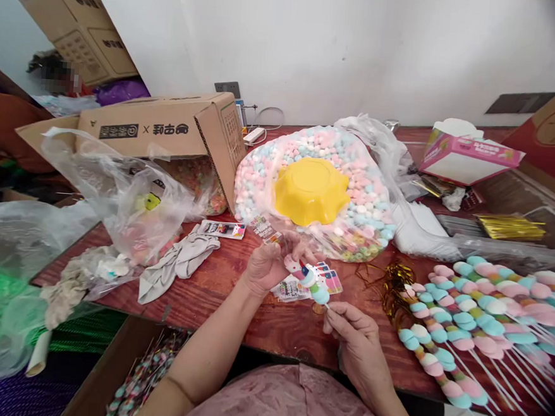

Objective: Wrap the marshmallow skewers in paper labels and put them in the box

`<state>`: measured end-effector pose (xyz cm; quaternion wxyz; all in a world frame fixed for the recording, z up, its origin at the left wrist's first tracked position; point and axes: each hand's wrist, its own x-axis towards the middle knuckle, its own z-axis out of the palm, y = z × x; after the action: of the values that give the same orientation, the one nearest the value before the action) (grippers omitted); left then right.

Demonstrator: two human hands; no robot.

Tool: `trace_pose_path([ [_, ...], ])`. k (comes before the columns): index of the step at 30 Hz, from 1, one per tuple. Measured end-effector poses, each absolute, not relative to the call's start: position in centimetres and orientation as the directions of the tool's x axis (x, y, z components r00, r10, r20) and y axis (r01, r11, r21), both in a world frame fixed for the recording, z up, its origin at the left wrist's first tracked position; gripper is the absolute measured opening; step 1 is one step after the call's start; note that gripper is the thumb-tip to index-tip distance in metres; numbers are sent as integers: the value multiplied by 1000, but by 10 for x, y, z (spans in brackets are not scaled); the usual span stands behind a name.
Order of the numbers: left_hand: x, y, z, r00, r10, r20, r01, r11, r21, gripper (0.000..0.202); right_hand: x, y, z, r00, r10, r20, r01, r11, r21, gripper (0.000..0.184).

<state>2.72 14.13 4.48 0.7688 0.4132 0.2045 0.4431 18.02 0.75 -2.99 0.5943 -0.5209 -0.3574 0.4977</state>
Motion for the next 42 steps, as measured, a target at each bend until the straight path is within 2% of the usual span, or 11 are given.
trace_pose_path([
  [6,32,129,45,417,909,-20,-594,289,751,50,181,9,-39,373,906,199,171,144,-975,13],
  [12,32,125,42,409,911,-44,-557,288,779,47,192,16,-38,177,682,710,731,391,-558,21],
  [16,32,122,38,370,928,46,-615,207,761,45,187,18,-35,157,821,550,662,325,-675,14],
  [20,31,121,36,402,912,78,-618,207,758,52,177,17,-27,34,998,45,225,37,-974,32],
  [23,28,120,36,434,900,50,-589,241,771,56,173,17,-24,-157,976,-152,-23,-157,-987,37],
  [25,25,121,37,468,883,50,-595,272,756,53,173,18,-24,-149,984,-98,57,-90,-994,36],
  [27,21,122,37,482,875,42,-609,300,734,48,177,19,-25,-18,991,135,334,133,-933,30],
  [30,18,123,35,448,894,-20,-629,331,703,46,184,20,-28,32,839,543,746,341,-571,17],
  [35,23,119,30,381,921,-82,-697,344,629,46,181,18,-30,-111,717,688,871,404,-280,14],
  [38,26,115,28,352,935,-30,-700,285,655,43,172,16,-31,-100,734,671,854,410,-322,16],
  [42,22,112,27,414,907,75,-633,227,740,43,171,19,-27,-43,931,362,610,312,-728,25],
])
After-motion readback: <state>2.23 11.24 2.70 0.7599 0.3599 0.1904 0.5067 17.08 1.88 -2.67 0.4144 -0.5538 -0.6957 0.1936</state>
